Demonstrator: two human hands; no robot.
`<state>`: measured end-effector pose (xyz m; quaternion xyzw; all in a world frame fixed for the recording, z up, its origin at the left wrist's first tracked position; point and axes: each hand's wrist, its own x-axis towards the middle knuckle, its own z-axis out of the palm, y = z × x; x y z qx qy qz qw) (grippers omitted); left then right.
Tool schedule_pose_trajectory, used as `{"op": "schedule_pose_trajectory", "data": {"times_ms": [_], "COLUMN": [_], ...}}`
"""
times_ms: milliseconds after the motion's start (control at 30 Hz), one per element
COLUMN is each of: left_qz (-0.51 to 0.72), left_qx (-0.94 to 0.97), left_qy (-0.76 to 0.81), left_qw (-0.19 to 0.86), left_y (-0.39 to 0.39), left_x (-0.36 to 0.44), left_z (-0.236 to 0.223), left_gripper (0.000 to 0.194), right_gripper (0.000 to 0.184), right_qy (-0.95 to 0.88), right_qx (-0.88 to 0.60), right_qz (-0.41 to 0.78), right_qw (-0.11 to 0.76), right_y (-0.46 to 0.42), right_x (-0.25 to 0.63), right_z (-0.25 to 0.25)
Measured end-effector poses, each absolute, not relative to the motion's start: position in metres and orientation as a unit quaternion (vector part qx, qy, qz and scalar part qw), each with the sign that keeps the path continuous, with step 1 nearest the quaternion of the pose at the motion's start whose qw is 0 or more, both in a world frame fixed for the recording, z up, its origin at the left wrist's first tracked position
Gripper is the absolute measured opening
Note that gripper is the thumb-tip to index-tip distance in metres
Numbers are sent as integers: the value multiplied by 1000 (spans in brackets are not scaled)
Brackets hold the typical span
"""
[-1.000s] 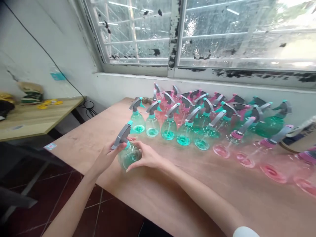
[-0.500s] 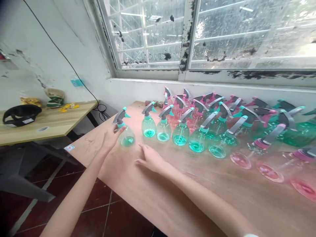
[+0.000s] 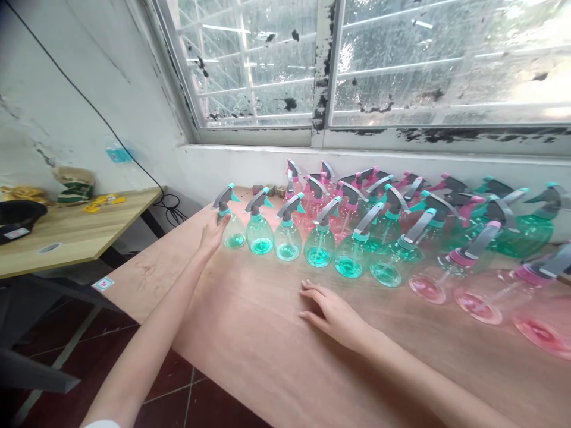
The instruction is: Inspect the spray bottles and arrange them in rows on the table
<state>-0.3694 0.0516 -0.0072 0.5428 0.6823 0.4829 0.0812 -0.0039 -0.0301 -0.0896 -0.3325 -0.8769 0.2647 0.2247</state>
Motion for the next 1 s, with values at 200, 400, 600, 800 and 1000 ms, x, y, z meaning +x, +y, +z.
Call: {"op": "schedule_pose_trajectory", "data": {"times_ms": [200, 400, 600, 800, 1000], "left_qz": [559, 564, 520, 442, 388], "left_qx": [482, 516, 554, 551, 554], "left_qy": [674, 645, 650, 708, 737], "left_qw": [7, -3, 13, 25, 24], "left_y": [26, -8, 30, 56, 17], "left_x": [-355, -310, -280, -275, -277], "left_z": [-11, -29, -21, -5, 4], "left_gripper": [54, 33, 49, 45, 45], "right_gripper": [47, 49, 48, 48, 46], "right_qy": [-869, -871, -882, -877, -872], "right_qx": [-363, -381, -379, -401, -399], "right_qz": [263, 238, 207, 194, 203], "right_qw": [209, 196, 189, 182, 200], "right_y": [-37, -43, -50, -63, -71], "right_x": [27, 46, 59, 74, 83], "right_z": [-96, -99, -104, -106, -99]}}
